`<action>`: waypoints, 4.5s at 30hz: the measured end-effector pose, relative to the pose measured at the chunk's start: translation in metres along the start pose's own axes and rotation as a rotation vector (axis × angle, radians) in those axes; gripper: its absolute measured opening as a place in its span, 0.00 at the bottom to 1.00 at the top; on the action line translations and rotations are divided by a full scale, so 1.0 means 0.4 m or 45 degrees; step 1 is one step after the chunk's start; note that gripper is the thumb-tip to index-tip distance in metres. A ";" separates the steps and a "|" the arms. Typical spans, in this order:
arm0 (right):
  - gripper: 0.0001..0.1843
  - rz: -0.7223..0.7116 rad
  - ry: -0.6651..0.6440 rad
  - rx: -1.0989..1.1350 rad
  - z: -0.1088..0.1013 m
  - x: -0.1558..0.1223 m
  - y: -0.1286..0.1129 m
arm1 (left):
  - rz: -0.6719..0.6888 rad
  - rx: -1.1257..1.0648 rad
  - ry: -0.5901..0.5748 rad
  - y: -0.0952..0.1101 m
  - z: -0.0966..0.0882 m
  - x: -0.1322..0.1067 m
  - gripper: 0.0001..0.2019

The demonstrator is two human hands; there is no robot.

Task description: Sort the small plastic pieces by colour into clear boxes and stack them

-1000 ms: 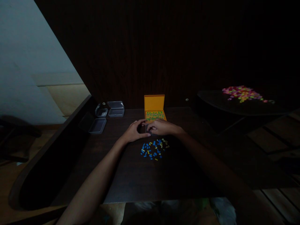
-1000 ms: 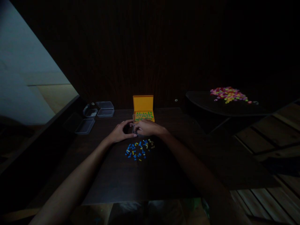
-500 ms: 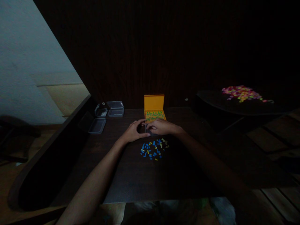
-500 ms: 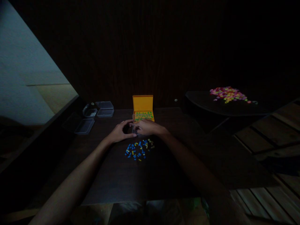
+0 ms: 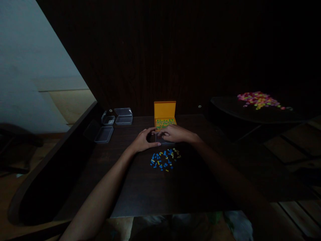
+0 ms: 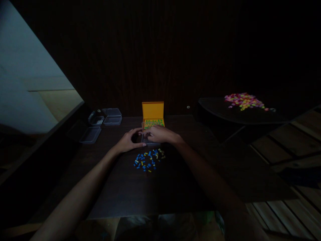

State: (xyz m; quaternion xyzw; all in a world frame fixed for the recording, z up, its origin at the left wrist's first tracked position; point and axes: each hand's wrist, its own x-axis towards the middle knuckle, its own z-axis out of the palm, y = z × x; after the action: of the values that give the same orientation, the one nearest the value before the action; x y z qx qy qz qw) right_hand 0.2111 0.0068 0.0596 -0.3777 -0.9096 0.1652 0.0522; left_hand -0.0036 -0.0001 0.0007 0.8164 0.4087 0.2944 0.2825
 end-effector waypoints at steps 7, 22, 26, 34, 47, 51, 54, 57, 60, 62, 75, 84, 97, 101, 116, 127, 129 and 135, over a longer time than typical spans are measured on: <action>0.13 -0.002 0.087 0.054 -0.045 -0.043 -0.007 | -0.012 -0.007 -0.002 0.003 0.000 0.000 0.38; 0.12 0.121 0.080 0.401 0.044 -0.227 0.040 | -0.034 -0.015 0.009 -0.001 -0.003 0.003 0.39; 0.11 0.136 0.081 0.427 0.077 -0.224 0.050 | -0.020 -0.032 0.017 -0.015 0.001 0.004 0.39; 0.10 0.153 0.086 0.424 0.081 -0.236 0.045 | -0.015 -0.059 0.021 -0.020 0.002 0.006 0.38; 0.11 0.191 0.007 0.378 0.071 -0.249 0.038 | -0.017 -0.048 0.006 -0.003 -0.004 0.003 0.38; 0.10 0.177 0.012 0.336 0.068 -0.251 0.034 | -0.029 -0.062 0.013 -0.002 -0.002 0.002 0.38; 0.09 0.169 0.046 0.291 0.073 -0.250 0.031 | -0.037 -0.062 0.024 -0.001 -0.002 0.002 0.38; 0.09 0.151 0.074 0.226 0.085 -0.250 0.029 | -0.029 -0.057 0.025 0.002 -0.003 0.001 0.38; 0.08 0.145 0.112 0.157 0.095 -0.250 0.027 | -0.028 -0.049 0.026 0.004 -0.004 0.001 0.37; 0.08 0.145 0.133 0.146 0.097 -0.250 0.026 | -0.032 -0.036 0.029 0.004 -0.004 0.001 0.37; 0.11 -0.069 0.219 0.291 0.125 -0.216 -0.052 | -0.012 -0.035 0.027 -0.005 0.002 0.003 0.39; 0.10 -0.066 0.160 0.228 0.127 -0.218 -0.060 | -0.002 -0.015 0.038 -0.008 0.004 0.003 0.38; 0.10 -0.082 0.079 0.222 0.131 -0.228 -0.076 | 0.003 -0.052 0.038 -0.011 0.005 0.002 0.38; 0.11 -0.047 0.123 0.216 0.134 -0.223 -0.084 | -0.004 -0.053 0.032 -0.007 0.004 0.001 0.38; 0.16 -0.233 0.195 0.057 0.163 -0.163 -0.163 | 0.012 -0.060 0.029 -0.003 0.003 0.000 0.38; 0.12 -0.215 0.182 0.015 0.161 -0.146 -0.155 | 0.020 -0.060 0.013 0.002 0.001 0.001 0.37; 0.12 -0.213 0.200 0.040 0.167 -0.143 -0.160 | 0.023 -0.062 0.007 0.004 0.001 0.002 0.37; 0.11 -0.175 0.170 -0.010 0.176 -0.134 -0.171 | 0.010 -0.050 0.011 0.008 0.001 0.002 0.36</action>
State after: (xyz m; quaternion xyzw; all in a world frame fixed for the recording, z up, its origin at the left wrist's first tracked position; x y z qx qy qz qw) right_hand 0.1878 -0.0946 0.0181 -0.3247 -0.9285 0.1323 0.1225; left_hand -0.0014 -0.0013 0.0030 0.8110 0.4007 0.3070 0.2957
